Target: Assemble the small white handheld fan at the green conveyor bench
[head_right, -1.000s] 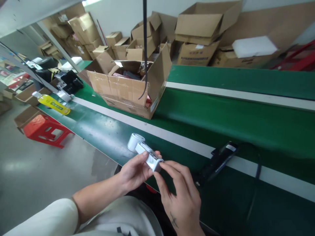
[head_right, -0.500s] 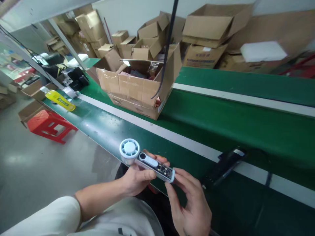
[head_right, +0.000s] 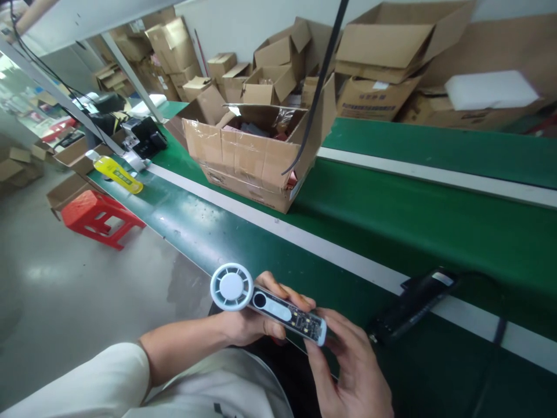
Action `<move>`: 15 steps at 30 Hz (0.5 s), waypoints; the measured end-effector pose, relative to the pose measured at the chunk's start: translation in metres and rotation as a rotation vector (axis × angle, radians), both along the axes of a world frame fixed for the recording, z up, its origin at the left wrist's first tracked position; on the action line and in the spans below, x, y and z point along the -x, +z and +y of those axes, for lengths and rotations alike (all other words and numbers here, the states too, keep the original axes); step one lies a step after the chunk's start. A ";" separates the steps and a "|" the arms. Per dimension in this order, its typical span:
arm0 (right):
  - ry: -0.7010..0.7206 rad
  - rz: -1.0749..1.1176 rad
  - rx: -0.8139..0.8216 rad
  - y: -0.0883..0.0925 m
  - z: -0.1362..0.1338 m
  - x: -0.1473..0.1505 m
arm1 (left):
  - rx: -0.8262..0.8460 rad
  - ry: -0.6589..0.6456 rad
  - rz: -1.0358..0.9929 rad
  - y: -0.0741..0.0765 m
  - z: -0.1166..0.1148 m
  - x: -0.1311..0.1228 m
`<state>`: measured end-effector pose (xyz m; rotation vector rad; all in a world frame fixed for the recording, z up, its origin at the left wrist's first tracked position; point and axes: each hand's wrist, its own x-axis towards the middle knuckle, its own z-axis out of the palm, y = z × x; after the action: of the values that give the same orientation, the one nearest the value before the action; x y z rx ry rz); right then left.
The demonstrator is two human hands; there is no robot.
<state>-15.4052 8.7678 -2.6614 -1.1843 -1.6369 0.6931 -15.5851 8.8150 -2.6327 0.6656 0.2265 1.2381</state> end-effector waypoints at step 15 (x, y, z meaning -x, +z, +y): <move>0.004 0.013 -0.021 0.014 0.013 0.001 | -0.493 -0.256 0.912 0.053 -0.014 0.070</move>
<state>-15.4066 8.7812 -2.6474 -1.1599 -1.6326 0.6825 -15.6548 8.8007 -2.5799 1.6210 0.5732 0.6669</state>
